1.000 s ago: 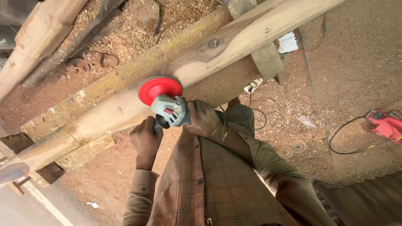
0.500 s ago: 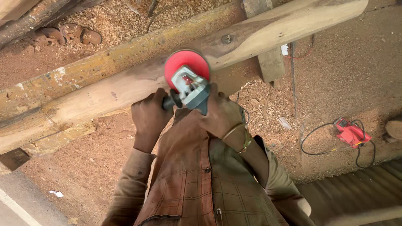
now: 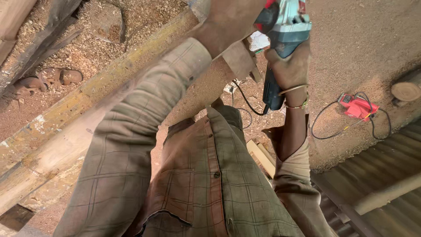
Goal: The person uses an angle grinder with a sanding disc to smooth the surface of a long wooden log. They move the tool along the length of the log, occasionally pausing to reposition their hands or the tool.
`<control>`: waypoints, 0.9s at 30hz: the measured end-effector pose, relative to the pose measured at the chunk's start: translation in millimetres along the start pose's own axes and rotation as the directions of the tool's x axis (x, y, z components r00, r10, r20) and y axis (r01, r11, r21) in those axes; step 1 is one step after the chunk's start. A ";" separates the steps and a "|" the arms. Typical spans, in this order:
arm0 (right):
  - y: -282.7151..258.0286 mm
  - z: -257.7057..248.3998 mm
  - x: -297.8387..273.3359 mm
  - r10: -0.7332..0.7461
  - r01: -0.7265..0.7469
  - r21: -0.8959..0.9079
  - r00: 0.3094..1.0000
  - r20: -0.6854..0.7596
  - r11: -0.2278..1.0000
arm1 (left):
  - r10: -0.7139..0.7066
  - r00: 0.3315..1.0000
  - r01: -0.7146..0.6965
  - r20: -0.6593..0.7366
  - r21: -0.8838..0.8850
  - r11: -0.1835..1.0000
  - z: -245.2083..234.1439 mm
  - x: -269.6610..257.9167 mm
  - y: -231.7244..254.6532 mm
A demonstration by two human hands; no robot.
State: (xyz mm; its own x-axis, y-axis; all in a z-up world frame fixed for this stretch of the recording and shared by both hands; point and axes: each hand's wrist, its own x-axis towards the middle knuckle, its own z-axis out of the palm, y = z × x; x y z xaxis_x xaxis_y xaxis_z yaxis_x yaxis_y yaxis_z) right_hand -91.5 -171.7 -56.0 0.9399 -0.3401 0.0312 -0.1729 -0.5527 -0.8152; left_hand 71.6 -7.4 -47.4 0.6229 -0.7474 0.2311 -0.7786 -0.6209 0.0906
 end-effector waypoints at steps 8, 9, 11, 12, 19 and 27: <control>-73.0 119.6 -96.7 -0.118 0.120 -0.019 0.991 0.064 0.993 | -0.255 0.930 0.244 0.263 0.075 0.967 -80.8 -207.2 -47.7; -82.6 134.6 -105.7 -0.041 0.049 -0.040 0.986 0.161 0.998 | -0.291 0.924 0.284 0.247 0.064 0.957 -90.2 -237.6 -50.0; -98.9 157.3 -135.5 -0.016 0.029 -0.040 0.952 0.306 0.999 | -0.415 0.873 0.410 0.255 0.077 0.909 -106.1 -293.4 -44.3; -103.3 167.0 -141.5 -0.084 0.092 -0.007 0.937 0.340 0.996 | -0.470 0.852 0.463 0.230 0.086 0.882 -110.9 -312.5 -41.8; -79.5 159.4 -157.8 -0.248 0.283 -0.097 0.930 0.272 0.954 | -0.526 0.822 0.527 0.219 0.059 0.848 -82.6 -338.2 -4.2; -2.5 34.9 -58.2 0.070 -0.064 -0.086 0.995 0.071 0.994 | -0.089 0.973 0.108 0.212 -0.078 0.991 -45.1 -99.7 17.6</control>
State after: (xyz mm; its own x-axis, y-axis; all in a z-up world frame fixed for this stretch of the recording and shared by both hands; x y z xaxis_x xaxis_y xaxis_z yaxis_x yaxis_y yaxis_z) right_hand -135.4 -123.9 -76.0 0.9440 -0.3230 -0.0670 -0.2572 -0.5935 -0.7626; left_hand -7.6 66.9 -25.2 0.6917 -0.7221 0.0118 -0.7105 -0.6774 0.1907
